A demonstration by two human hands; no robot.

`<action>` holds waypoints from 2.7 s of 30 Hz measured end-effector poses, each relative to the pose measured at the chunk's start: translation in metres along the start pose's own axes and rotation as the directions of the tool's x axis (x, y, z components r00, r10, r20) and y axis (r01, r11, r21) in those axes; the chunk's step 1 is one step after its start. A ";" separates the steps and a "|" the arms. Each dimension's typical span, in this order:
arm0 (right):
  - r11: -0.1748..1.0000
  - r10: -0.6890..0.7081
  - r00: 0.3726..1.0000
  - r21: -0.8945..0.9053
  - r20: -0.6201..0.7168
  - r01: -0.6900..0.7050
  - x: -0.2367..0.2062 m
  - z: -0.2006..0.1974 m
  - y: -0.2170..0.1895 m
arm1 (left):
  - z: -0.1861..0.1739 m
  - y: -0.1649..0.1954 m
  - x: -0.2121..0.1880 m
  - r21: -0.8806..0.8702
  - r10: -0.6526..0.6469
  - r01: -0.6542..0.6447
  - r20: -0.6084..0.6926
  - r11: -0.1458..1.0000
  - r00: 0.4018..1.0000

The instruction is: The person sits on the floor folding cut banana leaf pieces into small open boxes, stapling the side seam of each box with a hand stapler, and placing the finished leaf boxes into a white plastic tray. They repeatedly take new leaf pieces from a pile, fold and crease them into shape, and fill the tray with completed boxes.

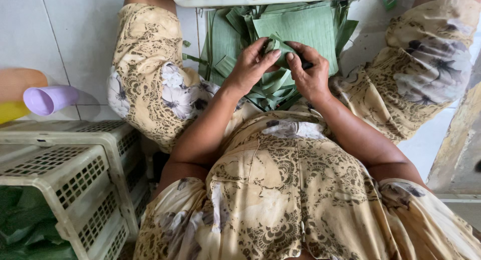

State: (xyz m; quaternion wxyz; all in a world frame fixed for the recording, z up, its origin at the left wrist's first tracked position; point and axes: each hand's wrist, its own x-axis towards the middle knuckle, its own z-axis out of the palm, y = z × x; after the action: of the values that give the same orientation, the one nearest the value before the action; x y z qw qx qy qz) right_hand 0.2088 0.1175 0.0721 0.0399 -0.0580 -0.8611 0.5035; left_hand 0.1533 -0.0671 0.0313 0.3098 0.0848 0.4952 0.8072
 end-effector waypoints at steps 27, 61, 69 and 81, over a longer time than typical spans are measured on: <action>0.916 0.129 0.807 -0.381 0.577 0.126 0.019 -0.006 0.057 | -0.056 -0.062 0.022 0.866 0.059 0.341 -0.387 0.365 0.920; 0.752 0.281 0.926 0.543 0.251 -0.375 0.016 -0.034 0.022 | -0.026 -0.001 -0.012 -0.534 -0.045 -0.035 -0.136 0.845 0.990; 0.600 0.197 0.937 0.721 0.289 -0.348 -0.002 -0.014 -0.003 | 0.032 0.044 -0.045 -0.680 0.118 -0.084 0.004 0.729 0.993; 0.816 0.079 0.920 0.505 0.384 -0.281 -0.007 -0.008 0.019 | 0.025 -0.008 -0.036 0.001 -0.031 0.031 -0.180 1.000 0.983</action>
State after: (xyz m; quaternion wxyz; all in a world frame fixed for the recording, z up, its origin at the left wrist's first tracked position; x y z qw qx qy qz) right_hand 0.2174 0.1326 0.0589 -0.1455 -0.0371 -0.6633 0.7331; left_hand 0.1967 -0.0669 0.0428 0.2762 0.0043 0.5238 0.8058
